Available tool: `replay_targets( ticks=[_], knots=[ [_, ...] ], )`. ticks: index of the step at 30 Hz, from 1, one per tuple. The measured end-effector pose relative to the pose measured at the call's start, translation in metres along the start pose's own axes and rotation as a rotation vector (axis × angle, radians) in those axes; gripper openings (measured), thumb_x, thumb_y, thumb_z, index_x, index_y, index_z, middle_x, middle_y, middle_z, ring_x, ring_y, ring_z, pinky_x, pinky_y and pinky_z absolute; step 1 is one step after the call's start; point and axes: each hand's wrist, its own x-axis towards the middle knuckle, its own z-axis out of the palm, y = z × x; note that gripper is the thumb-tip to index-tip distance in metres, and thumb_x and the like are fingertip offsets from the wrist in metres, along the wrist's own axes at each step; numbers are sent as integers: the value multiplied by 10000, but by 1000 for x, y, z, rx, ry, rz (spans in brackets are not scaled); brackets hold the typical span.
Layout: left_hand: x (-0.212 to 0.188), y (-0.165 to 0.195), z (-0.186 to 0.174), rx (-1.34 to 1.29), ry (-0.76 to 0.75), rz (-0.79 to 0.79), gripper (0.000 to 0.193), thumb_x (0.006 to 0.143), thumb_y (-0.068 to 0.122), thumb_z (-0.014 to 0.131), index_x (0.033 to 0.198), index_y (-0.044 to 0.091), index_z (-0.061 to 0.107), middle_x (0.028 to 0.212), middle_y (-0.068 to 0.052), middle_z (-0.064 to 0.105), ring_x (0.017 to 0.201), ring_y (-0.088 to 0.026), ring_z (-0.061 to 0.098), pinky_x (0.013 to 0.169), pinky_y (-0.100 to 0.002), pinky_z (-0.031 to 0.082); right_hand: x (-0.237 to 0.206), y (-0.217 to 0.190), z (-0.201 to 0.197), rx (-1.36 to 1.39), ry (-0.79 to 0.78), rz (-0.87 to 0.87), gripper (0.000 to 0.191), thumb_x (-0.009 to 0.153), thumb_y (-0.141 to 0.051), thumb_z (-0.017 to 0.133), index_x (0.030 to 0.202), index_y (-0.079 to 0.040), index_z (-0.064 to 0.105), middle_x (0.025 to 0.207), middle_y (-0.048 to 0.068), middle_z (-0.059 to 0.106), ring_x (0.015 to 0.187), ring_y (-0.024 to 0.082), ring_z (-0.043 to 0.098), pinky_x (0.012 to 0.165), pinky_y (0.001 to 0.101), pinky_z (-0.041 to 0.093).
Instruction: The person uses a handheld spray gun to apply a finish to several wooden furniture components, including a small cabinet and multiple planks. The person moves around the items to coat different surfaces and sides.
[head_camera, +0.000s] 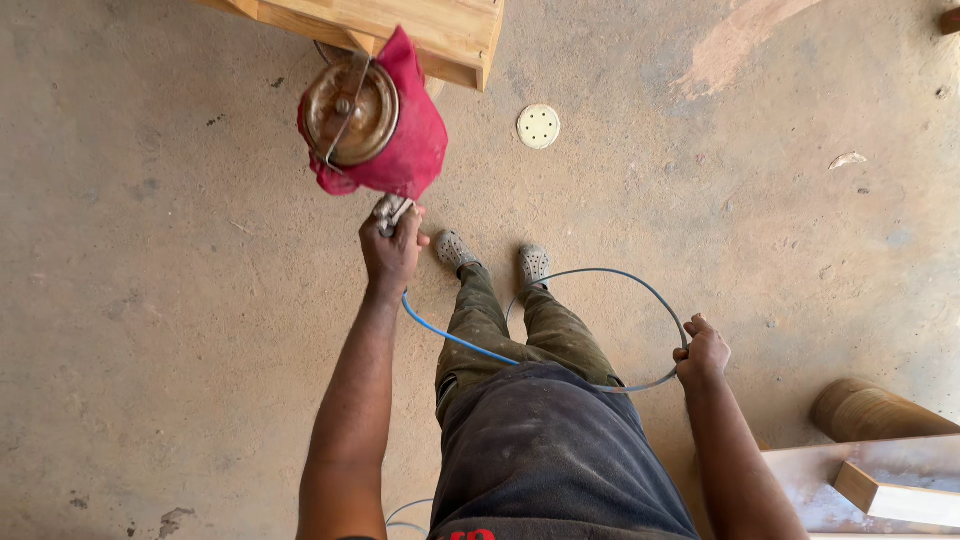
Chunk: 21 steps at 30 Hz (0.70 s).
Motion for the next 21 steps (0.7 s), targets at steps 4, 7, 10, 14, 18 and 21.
replay_targets(
  ticks=[4, 7, 10, 14, 18, 21],
  knots=[
    [34, 4, 6, -108, 55, 19, 229, 975, 151, 554, 1083, 3, 692, 874, -96, 739, 540, -96, 655, 431, -215, 493, -3, -2, 6, -5, -12, -3, 359, 1021, -236, 649, 1309, -28, 597, 1251, 91, 657, 671, 95, 411, 532, 254, 317],
    [57, 12, 4, -182, 119, 18, 249, 960, 140, 554, 1124, -2, 675, 864, -88, 718, 528, -101, 647, 445, -220, 499, -5, -5, 9, 11, -22, -15, 359, 1017, -229, 626, 1322, -41, 611, 1243, 84, 648, 666, 84, 426, 520, 258, 309],
    [66, 21, -3, -160, 177, -64, 280, 948, 164, 556, 1154, 6, 659, 873, -72, 714, 530, -94, 650, 441, -214, 502, -9, -7, 7, 12, -13, -39, 372, 1023, -223, 650, 1326, -8, 624, 1246, 91, 663, 644, 71, 350, 527, 240, 321],
    [71, 25, -9, -101, 259, -64, 301, 957, 190, 554, 1156, -9, 662, 869, -89, 722, 535, -104, 658, 436, -221, 487, -16, -6, 9, 10, 2, -26, 369, 1024, -231, 635, 1315, -7, 601, 1240, 87, 665, 622, 70, 350, 516, 243, 319],
    [76, 15, -4, -115, 211, -2, 308, 955, 184, 562, 1183, -5, 647, 932, -87, 750, 559, -90, 667, 454, -221, 540, -24, -7, 15, -4, 16, -15, 364, 1021, -229, 638, 1312, -14, 599, 1237, 94, 659, 622, 70, 368, 517, 243, 321],
    [75, 7, -3, -91, 132, -20, 290, 976, 191, 562, 1158, -14, 661, 902, -99, 739, 571, -86, 674, 459, -217, 545, -28, -11, 20, -10, 13, -20, 364, 1018, -223, 640, 1310, -12, 595, 1247, 89, 663, 620, 71, 363, 519, 244, 322]
  ],
)
